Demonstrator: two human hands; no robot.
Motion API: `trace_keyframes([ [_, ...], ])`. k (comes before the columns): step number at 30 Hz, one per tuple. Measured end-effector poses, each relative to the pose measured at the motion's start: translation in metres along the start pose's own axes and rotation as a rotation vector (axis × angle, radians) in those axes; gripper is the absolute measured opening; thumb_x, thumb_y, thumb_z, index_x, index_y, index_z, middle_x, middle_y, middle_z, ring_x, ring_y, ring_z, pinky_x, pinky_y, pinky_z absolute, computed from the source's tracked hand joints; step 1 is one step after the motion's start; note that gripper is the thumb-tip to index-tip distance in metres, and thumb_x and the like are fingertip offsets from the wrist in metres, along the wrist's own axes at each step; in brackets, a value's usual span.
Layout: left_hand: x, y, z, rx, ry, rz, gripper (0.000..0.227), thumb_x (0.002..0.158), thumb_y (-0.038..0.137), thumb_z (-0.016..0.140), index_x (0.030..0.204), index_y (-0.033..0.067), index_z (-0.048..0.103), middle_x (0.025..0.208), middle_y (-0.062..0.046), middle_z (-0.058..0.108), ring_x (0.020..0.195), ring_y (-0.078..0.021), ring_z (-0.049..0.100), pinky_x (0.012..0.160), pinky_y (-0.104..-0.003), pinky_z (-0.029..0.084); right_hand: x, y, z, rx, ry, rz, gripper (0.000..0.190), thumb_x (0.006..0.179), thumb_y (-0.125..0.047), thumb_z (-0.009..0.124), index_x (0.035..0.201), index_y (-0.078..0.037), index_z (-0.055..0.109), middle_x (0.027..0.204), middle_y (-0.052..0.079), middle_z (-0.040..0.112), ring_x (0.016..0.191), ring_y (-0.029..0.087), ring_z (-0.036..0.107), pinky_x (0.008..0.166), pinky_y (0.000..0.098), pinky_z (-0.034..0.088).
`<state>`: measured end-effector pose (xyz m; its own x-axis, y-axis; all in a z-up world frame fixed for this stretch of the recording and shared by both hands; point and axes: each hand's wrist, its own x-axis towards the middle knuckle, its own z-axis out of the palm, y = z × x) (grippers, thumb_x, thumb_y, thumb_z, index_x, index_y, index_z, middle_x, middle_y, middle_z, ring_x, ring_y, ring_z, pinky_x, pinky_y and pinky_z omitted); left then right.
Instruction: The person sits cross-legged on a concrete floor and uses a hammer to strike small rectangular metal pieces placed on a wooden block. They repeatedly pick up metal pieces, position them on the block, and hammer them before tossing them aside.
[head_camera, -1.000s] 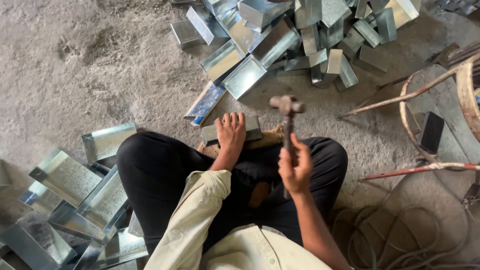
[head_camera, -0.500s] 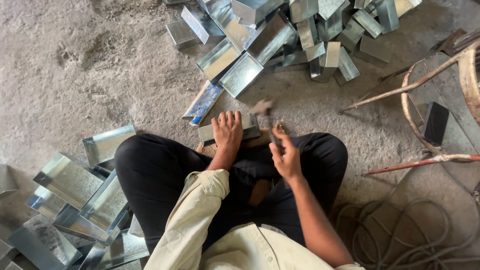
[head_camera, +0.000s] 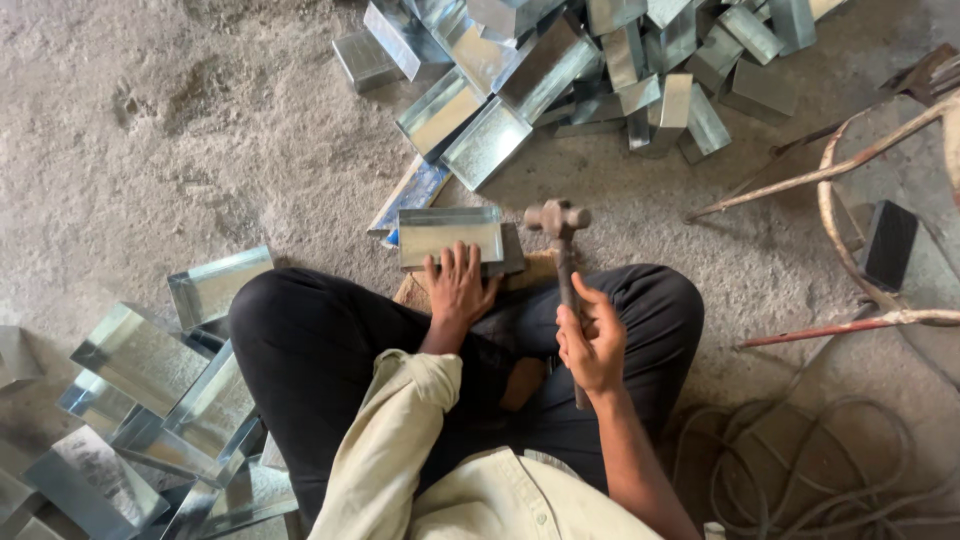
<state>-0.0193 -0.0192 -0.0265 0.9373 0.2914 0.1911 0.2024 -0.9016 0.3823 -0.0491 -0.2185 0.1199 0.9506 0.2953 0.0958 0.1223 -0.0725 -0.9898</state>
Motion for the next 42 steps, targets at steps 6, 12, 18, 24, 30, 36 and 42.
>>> trace_keyframes([
  [6,-0.007,-0.001,-0.001,-0.033,-0.036,0.02,0.055,0.076,0.038,0.07,0.118,0.0047,0.057,0.117,-0.014,0.055,0.117,-0.0313,0.052,0.101,-0.052,0.036,-0.016,0.021,0.003,0.096,0.061,-0.253,0.043,0.105,-0.003,0.058,0.145,-0.008,0.043,0.091,0.003,0.062,0.059,0.003,0.05,0.049,0.0193,0.044],
  [12,-0.011,-0.002,0.01,0.005,0.063,0.06,0.04,0.082,0.033,0.068,0.11,0.0063,0.06,0.109,-0.012,0.056,0.107,-0.0296,0.054,0.092,-0.052,0.038,-0.007,0.087,0.013,-0.497,-0.026,-0.017,0.042,0.102,-0.008,0.067,0.143,-0.007,0.057,0.078,-0.002,0.064,0.062,0.004,0.054,0.055,0.0215,0.046],
  [18,-0.001,0.002,0.006,0.085,0.205,0.076,0.02,0.091,0.028,0.063,0.1,0.0111,0.066,0.098,-0.007,0.063,0.099,-0.0273,0.058,0.09,-0.049,0.04,-0.014,0.031,0.002,-0.012,0.159,-0.12,0.041,0.104,-0.006,0.061,0.143,-0.008,0.049,0.084,0.002,0.055,0.06,0.004,0.049,0.051,0.0213,0.043],
  [24,0.039,0.013,-0.028,-0.041,0.071,-0.009,0.046,0.103,0.036,0.055,0.065,0.0122,0.07,0.064,-0.014,0.067,0.059,-0.0329,0.064,0.086,-0.051,0.042,-0.031,-0.045,-0.014,0.102,0.255,-0.47,0.045,0.108,-0.005,0.056,0.146,-0.017,0.037,0.097,0.01,0.062,0.064,0.007,0.055,0.052,0.0227,0.049],
  [30,0.046,0.013,-0.027,-0.02,0.1,-0.047,0.052,0.1,0.038,0.054,0.058,0.0114,0.07,0.061,-0.016,0.068,0.053,-0.0359,0.063,0.075,-0.051,0.041,-0.018,0.031,0.005,-0.124,0.08,-0.211,0.035,0.106,-0.009,0.06,0.139,-0.006,0.05,0.083,0.003,0.058,0.06,0.008,0.053,0.051,0.0231,0.046],
  [36,0.055,0.015,-0.048,-0.055,-0.067,-0.119,0.057,0.103,0.041,0.05,0.059,0.01,0.07,0.061,-0.017,0.068,0.054,-0.0368,0.064,0.068,-0.05,0.042,-0.021,0.033,-0.021,-0.219,0.183,0.145,0.042,0.099,-0.008,0.064,0.139,-0.005,0.055,0.066,-0.001,0.055,0.048,0.004,0.048,0.04,0.0218,0.04],
  [42,0.062,0.002,-0.035,-0.69,0.102,-0.219,0.057,0.102,0.043,0.045,0.061,0.0073,0.064,0.049,-0.015,0.056,0.045,-0.034,0.055,0.051,-0.046,0.038,-0.041,-0.015,-0.021,-0.04,0.11,0.024,0.042,0.101,-0.003,0.06,0.141,-0.005,0.051,0.074,0.001,0.056,0.053,0.002,0.05,0.042,0.0196,0.04],
])
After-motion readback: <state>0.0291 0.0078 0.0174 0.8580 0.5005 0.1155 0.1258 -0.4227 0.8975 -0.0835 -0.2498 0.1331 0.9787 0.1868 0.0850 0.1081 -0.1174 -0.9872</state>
